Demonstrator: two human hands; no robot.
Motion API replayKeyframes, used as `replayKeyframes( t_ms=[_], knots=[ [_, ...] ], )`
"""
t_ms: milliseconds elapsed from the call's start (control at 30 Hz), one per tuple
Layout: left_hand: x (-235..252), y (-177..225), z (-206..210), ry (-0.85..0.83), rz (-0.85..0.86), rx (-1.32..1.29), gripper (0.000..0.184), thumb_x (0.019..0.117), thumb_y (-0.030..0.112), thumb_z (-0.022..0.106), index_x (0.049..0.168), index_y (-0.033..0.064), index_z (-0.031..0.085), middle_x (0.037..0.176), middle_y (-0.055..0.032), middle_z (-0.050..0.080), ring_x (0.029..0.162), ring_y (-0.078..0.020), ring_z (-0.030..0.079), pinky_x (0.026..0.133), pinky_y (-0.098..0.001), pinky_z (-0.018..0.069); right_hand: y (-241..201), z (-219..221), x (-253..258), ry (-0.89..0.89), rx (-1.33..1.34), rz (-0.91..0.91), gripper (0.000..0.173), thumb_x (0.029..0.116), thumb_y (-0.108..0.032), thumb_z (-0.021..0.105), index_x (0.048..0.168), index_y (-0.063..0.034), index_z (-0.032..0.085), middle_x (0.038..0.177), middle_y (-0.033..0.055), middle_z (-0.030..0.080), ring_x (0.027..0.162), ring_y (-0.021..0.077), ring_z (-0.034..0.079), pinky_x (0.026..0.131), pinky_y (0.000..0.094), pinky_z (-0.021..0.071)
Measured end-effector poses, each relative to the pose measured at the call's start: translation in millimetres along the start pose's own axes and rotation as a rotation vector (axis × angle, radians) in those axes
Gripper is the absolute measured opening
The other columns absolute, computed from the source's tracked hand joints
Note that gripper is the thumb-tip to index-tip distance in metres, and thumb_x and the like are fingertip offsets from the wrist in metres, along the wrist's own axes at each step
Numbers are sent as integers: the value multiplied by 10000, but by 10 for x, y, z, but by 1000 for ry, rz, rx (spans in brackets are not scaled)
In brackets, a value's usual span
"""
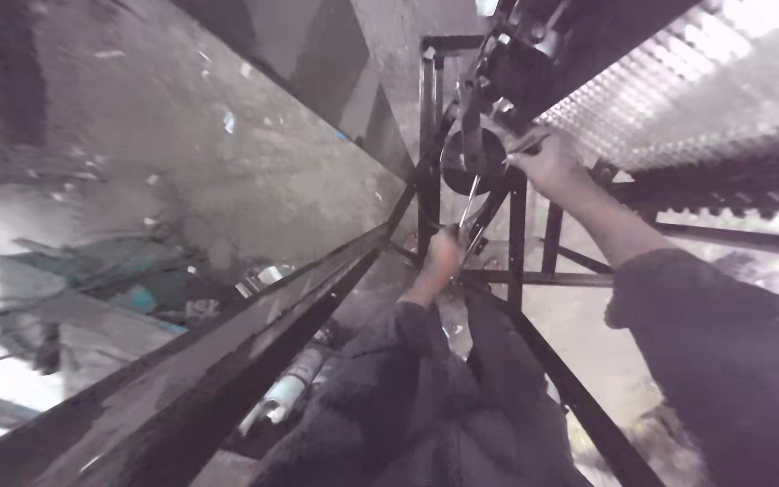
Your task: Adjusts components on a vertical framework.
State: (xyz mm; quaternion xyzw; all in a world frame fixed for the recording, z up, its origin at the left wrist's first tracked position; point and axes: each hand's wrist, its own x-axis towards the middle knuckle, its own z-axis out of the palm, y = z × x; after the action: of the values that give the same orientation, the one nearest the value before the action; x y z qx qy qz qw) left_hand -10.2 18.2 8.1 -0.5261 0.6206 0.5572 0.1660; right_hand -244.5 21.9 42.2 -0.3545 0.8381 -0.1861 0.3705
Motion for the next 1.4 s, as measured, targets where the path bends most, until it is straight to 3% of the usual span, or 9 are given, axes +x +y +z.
replayKeyframes(
  t_ms=[200,300,400,633,833,1067,1167,1267,1400],
  knots=[
    [43,-54,106,30,-44,-142,440,1103,395,444,1267,33,635,965,-157,694,826,-263,681,800,-461,578,-55,-10,-146,9,-59,-41,183,974,-238,673,1125,-149,725,1070,90,727,1032,258,683,945,542,518],
    [43,-73,163,56,-58,-180,438,1103,397,444,1256,35,638,913,-142,684,774,-246,671,758,-441,580,-116,-1,-230,15,-164,-122,206,997,-228,633,1150,-122,722,1126,123,729,1112,311,675,998,568,492],
    [36,-68,154,65,-47,-128,448,1109,394,422,1201,24,658,915,-157,687,808,-270,678,789,-471,574,-74,-3,-179,12,-139,-126,185,979,-219,666,1115,-109,730,1116,146,714,1068,323,678,961,575,503],
    [46,-85,-6,19,-62,-49,444,1102,402,444,1259,44,653,993,-159,707,868,-277,690,838,-474,570,-3,52,-109,0,10,-92,165,940,-225,726,1080,-140,746,1043,64,741,998,214,694,924,501,537],
    [44,-60,-82,-1,-25,1,448,1109,389,427,1203,17,657,964,-173,694,827,-290,680,797,-482,569,-104,47,-158,17,-116,-162,166,973,-195,666,1112,-139,737,1082,81,745,1068,272,690,979,544,505],
    [37,26,-121,-40,-21,14,446,1105,385,439,1212,6,649,1035,-203,697,931,-329,688,883,-519,549,-259,-41,-172,-88,-230,-148,196,1014,-189,613,1170,-123,712,1127,128,727,1119,324,671,998,569,491],
    [39,31,-75,-41,-43,-46,444,1102,408,437,1211,30,643,968,-160,681,812,-268,659,782,-458,559,-243,-1,-188,-63,-266,-155,182,1014,-194,611,1154,-135,710,1124,125,726,1102,334,677,958,583,511],
    [28,39,-69,-26,-41,-44,462,1102,422,425,1175,25,649,921,-157,674,775,-268,654,754,-462,562,-186,47,-234,-6,-218,-127,216,1023,-227,605,1189,-126,700,1173,119,718,1162,324,653,1023,572,475],
    [59,42,-41,-25,-59,-27,447,1100,418,442,1232,44,648,997,-172,692,854,-297,682,811,-494,568,-170,135,-304,76,-157,-95,222,1030,-212,596,1195,-105,700,1118,138,733,1060,333,697,944,571,521]
  ],
)
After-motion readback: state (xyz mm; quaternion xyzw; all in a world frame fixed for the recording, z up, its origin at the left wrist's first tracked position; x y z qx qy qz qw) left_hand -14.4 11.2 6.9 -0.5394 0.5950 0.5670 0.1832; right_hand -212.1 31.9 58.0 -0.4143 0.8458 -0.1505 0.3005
